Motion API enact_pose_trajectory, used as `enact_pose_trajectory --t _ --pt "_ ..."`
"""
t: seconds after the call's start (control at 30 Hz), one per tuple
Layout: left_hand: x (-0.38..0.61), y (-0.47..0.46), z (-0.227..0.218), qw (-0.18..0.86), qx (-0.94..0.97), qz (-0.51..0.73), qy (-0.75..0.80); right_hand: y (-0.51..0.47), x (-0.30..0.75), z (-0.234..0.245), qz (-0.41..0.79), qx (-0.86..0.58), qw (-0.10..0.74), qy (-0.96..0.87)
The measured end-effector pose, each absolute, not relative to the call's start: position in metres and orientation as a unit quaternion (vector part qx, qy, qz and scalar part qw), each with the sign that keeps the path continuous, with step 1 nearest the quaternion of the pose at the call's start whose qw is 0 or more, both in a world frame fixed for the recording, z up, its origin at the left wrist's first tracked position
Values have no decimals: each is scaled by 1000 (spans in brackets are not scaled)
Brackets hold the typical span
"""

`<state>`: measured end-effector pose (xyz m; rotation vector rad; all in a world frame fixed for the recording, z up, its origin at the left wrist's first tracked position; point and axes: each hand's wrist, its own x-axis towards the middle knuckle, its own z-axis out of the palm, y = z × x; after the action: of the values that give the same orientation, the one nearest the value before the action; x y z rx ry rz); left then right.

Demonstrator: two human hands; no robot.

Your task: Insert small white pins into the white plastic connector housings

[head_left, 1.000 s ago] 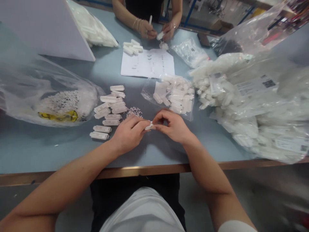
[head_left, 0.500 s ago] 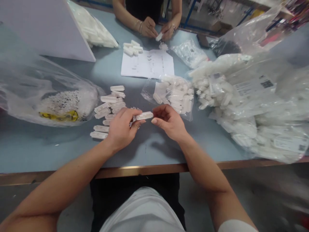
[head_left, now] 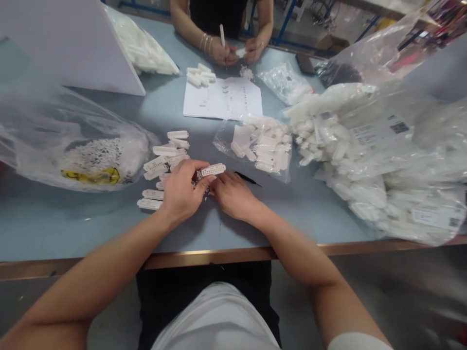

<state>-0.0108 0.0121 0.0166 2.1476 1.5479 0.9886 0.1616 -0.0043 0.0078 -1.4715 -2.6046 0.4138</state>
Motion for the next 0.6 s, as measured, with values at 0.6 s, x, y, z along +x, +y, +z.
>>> enact_pose_trajectory --t 0.6 --pt "-9 5 8 175 820 320 440 -6 211 24 349 -514 469 -628"
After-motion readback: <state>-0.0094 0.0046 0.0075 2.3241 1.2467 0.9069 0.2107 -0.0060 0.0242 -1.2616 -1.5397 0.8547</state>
